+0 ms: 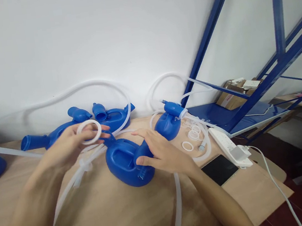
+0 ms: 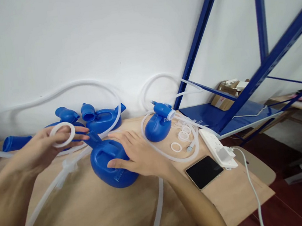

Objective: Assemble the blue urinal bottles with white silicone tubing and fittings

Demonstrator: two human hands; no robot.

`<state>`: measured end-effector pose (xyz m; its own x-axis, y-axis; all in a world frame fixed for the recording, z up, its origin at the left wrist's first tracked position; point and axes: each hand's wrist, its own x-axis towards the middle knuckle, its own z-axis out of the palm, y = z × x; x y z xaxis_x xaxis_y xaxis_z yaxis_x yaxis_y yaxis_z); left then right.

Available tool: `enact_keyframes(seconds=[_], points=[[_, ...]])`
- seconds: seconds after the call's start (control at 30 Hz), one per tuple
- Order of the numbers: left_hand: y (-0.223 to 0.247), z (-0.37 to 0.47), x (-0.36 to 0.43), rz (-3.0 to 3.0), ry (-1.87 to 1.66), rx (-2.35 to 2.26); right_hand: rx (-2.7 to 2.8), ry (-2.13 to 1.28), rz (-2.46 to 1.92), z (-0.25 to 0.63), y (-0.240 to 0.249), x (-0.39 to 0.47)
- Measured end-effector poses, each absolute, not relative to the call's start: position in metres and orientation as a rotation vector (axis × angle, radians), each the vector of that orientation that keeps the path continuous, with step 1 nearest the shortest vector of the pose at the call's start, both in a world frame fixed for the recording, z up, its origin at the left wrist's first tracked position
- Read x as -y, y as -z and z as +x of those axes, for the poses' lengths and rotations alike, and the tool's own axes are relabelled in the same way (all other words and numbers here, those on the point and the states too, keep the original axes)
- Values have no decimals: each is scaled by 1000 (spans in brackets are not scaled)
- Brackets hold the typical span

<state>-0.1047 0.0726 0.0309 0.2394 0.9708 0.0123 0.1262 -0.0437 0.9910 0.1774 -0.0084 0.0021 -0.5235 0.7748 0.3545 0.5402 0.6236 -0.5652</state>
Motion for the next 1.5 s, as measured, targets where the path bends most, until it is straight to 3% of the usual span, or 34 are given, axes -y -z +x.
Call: enact_keyframes(seconds=[0.13, 0.43, 0.7, 0.97, 1.23, 1.5], points=[[-12, -128, -120, 1246, -1193, -1304, 2529, -322, -1134, 187, 4, 0], [49, -90, -138, 1739, -1001, -1371, 2639, -116, -1040, 185, 23, -6], [46, -88, -135, 2089, -793, -1357, 2458, -284, -923, 205, 37, -33], [58, -70, -122, 2166, -895, -1477, 2084, 165, -1136, 195, 65, -46], [66, -58, -111, 2077, -1030, -1710, 1701, -17, -1228, 179, 106, -41], [75, -59, -109, 1999, -1127, -1605, 1653, -296, -1179, 178, 111, -43]])
